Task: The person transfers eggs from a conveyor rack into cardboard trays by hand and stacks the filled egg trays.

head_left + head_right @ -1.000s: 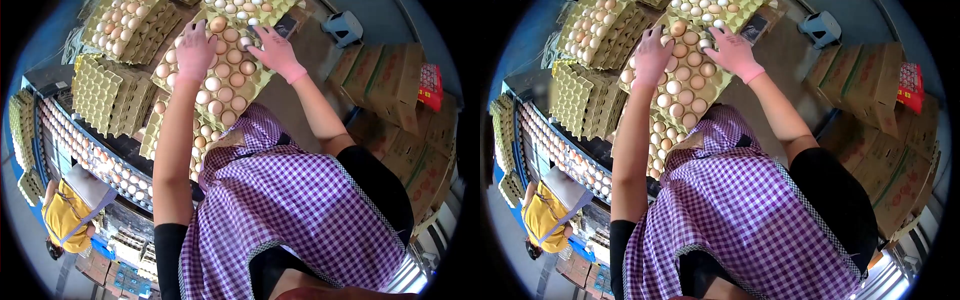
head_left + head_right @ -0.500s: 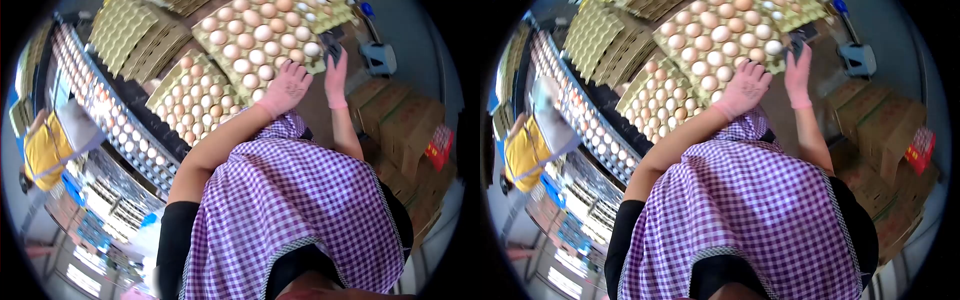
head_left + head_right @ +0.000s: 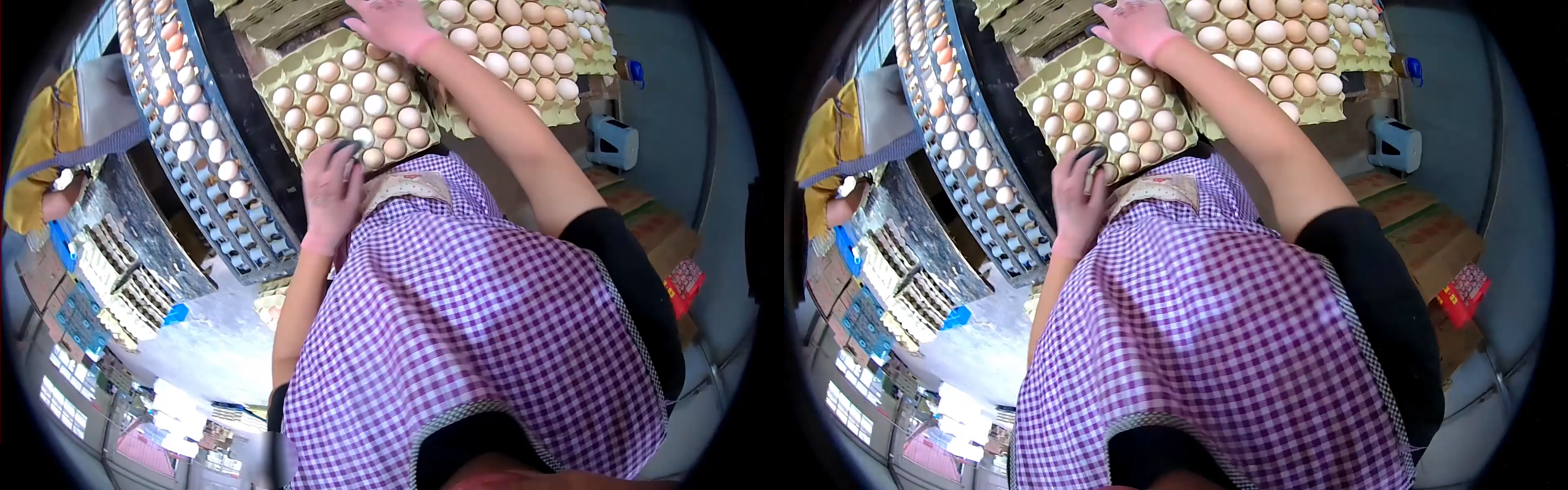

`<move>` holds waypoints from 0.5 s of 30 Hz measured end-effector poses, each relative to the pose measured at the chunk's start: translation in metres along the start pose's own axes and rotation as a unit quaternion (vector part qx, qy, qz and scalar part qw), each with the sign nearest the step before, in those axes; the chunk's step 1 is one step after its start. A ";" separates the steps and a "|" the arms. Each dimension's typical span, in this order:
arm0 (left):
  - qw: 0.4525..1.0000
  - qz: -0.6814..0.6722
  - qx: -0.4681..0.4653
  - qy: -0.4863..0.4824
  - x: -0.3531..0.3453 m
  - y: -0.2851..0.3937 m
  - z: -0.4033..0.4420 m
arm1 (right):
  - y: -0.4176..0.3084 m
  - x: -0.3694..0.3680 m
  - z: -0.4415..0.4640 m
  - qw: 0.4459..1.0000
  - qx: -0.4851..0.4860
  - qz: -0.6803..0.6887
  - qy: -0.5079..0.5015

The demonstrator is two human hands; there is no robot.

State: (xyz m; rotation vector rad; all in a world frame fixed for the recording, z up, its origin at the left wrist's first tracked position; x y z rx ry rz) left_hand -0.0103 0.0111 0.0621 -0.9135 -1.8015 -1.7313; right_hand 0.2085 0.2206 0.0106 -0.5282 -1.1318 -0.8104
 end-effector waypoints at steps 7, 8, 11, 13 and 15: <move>0.984 -0.063 0.153 0.070 -0.006 -0.048 -0.042 | 0.052 -0.047 -0.064 0.982 -0.130 0.017 -0.137; 0.983 -0.064 0.158 0.068 -0.008 -0.048 -0.044 | 0.057 -0.037 -0.072 0.981 -0.128 0.020 -0.142; 0.982 -0.096 0.151 0.059 -0.010 -0.040 -0.041 | 0.068 0.005 -0.074 0.995 -0.051 0.088 0.010; 0.980 -0.096 0.166 0.060 -0.009 -0.041 -0.047 | 0.049 0.043 -0.079 0.870 -0.240 0.427 0.051; 0.975 -0.105 0.185 0.063 -0.012 -0.050 -0.054 | 0.014 0.081 -0.091 0.648 -0.368 0.651 0.146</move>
Point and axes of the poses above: each hand's wrist, its own z-axis towards the middle knuckle, its own x-axis out of the back of the hand, y = z × x, the point moved 1 cm from there along z, towards the middle knuckle, and after that the axes turned 15 degrees about x, right-handed, at the moved point
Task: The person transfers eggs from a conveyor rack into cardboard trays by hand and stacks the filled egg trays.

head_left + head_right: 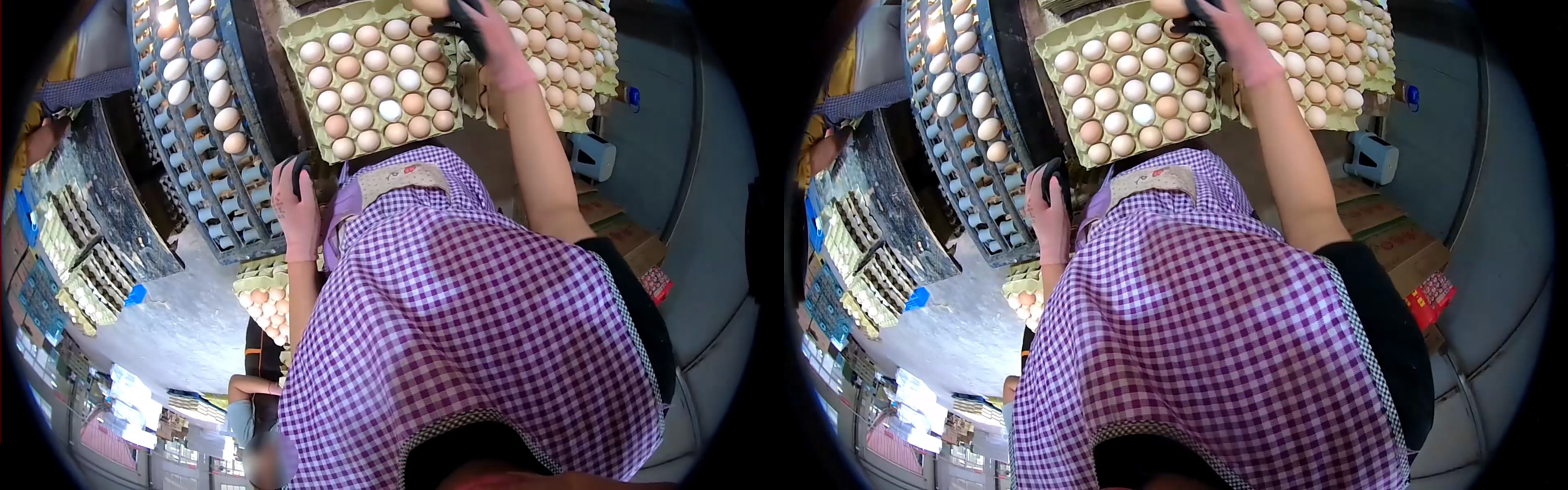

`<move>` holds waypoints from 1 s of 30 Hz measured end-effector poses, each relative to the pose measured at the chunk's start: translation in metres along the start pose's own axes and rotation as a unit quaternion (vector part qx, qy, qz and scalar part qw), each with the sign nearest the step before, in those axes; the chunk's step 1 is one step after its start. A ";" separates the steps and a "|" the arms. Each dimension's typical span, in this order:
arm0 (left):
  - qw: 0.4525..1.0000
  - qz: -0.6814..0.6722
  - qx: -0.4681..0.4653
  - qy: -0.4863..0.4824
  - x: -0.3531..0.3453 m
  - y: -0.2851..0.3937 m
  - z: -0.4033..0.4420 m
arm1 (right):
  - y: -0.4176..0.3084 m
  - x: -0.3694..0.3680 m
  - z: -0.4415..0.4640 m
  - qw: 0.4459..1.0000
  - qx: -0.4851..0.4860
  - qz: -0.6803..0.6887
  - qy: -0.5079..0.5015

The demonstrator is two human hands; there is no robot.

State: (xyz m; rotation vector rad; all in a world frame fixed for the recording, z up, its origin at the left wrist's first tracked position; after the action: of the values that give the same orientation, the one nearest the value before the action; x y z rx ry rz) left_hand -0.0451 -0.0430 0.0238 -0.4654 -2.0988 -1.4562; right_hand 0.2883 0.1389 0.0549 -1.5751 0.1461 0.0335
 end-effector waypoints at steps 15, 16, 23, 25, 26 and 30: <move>0.930 0.309 -0.194 -0.047 -0.042 -0.017 0.028 | 0.089 -0.099 -0.135 0.757 0.234 -0.493 -0.359; 0.926 0.319 -0.197 -0.046 -0.039 -0.023 0.029 | 0.101 -0.113 -0.134 0.707 0.266 -0.524 -0.393; 0.946 0.260 -0.181 -0.068 -0.043 -0.042 0.037 | 0.119 -0.108 -0.130 0.695 0.293 -0.516 -0.405; 0.960 0.214 -0.156 -0.086 -0.034 -0.034 0.038 | 0.117 -0.097 -0.129 0.757 0.280 -0.476 -0.350; 0.991 0.085 -0.017 -0.098 -0.022 -0.026 0.035 | 0.116 -0.088 -0.126 0.863 0.183 -0.365 -0.296; 0.974 -0.166 0.104 -0.111 -0.002 -0.030 0.030 | 0.085 -0.045 -0.119 0.973 -0.069 0.063 -0.211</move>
State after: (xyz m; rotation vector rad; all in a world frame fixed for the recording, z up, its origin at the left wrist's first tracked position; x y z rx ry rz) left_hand -0.0670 -0.0255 -0.0080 -0.2105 -2.5746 -1.3883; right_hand 0.2251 0.0231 -0.0229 -1.6591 -0.0933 0.4831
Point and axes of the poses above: each hand's wrist, its own z-axis towards the middle knuckle, its own x-axis out of the back of the hand, y = z × x, the point moved 1 cm from there along z, towards the middle knuckle, and after that the axes turned 15 degrees about x, right-handed, at the moved point
